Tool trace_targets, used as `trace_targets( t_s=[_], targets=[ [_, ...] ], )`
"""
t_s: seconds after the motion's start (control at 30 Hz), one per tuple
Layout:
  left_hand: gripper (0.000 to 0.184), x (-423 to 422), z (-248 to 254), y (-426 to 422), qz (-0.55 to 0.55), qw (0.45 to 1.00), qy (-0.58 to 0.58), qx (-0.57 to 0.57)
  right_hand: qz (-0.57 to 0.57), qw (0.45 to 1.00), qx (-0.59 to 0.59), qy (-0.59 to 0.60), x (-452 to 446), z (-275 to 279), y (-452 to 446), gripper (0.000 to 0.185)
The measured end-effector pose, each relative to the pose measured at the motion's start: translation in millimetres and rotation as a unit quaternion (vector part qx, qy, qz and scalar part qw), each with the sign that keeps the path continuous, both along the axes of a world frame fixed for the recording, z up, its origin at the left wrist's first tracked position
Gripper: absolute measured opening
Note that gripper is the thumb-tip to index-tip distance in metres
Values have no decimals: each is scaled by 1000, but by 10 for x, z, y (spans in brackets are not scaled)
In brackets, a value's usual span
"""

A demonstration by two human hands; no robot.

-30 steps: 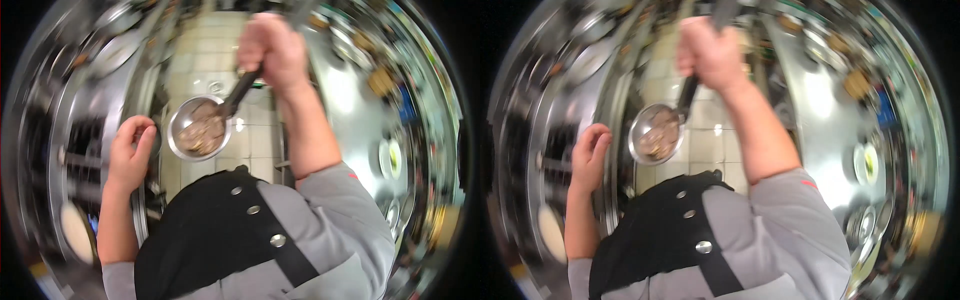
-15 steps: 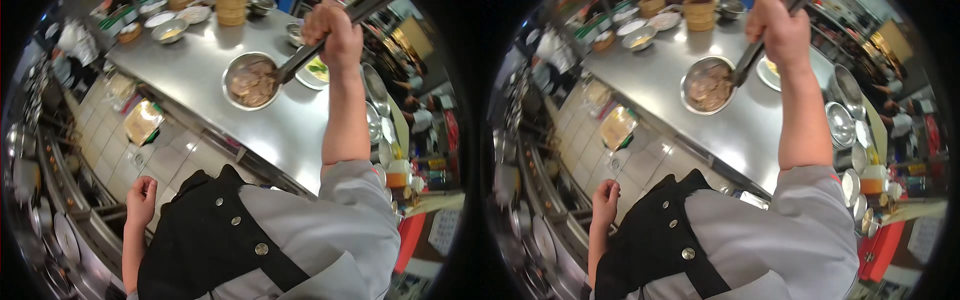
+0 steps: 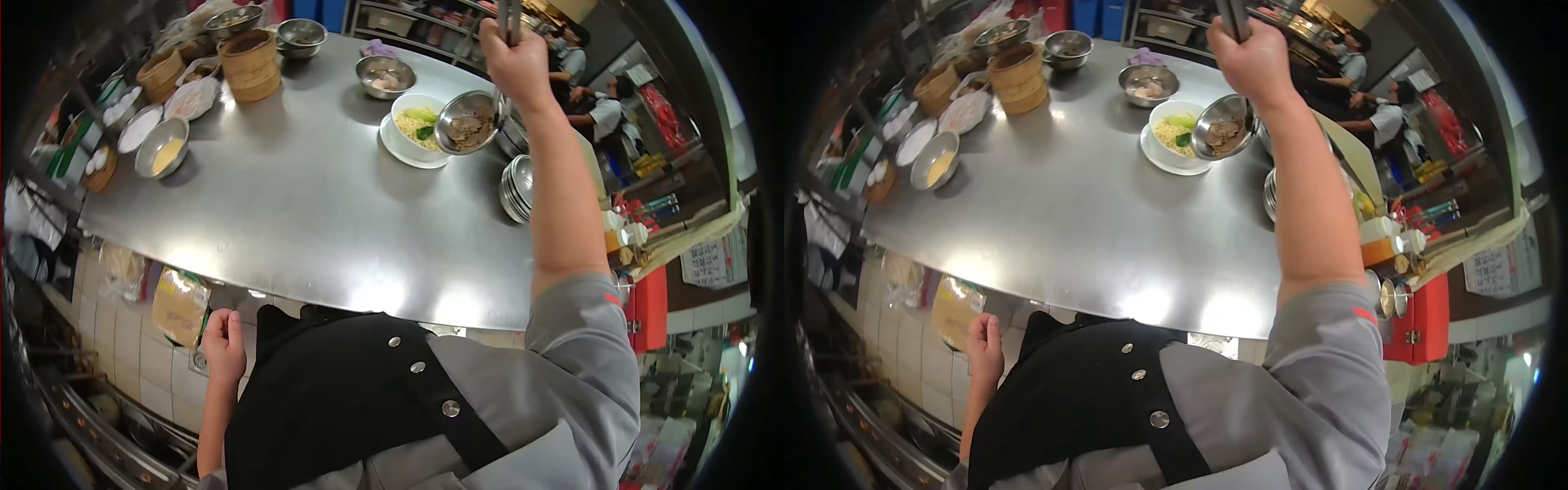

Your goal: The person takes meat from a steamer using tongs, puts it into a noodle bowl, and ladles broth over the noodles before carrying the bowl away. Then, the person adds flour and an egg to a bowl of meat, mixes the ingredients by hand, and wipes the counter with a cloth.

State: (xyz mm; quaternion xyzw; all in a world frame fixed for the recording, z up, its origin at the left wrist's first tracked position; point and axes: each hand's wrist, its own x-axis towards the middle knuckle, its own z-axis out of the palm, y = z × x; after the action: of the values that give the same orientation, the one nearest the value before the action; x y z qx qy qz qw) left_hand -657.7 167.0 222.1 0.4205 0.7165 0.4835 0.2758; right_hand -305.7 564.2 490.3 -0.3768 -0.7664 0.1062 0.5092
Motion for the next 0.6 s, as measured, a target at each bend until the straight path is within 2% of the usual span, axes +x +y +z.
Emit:
trace_targets(
  t_s=[0.1,0.2,0.23,0.3,0.5,0.6],
  targets=[
    [15,-175,-108,450,-29,998,1,60,-50,998,20,-33,-169,-17,132,36],
    [15,-338,-47,884,-88,994,25,53,-82,995,13,-59,-332,-42,266,38],
    [14,-333,30,998,-86,996,-1,39,-93,993,10,-77,-353,-83,341,38],
    [14,-418,-76,1216,-105,993,-3,58,-109,990,-17,-89,-399,-98,421,38],
    [13,-473,-154,1570,-167,983,-1,71,-111,983,-39,-140,-660,-33,430,34],
    [13,-462,-204,1693,-184,980,9,75,-60,988,-3,-142,-704,-154,594,41]
  ],
)
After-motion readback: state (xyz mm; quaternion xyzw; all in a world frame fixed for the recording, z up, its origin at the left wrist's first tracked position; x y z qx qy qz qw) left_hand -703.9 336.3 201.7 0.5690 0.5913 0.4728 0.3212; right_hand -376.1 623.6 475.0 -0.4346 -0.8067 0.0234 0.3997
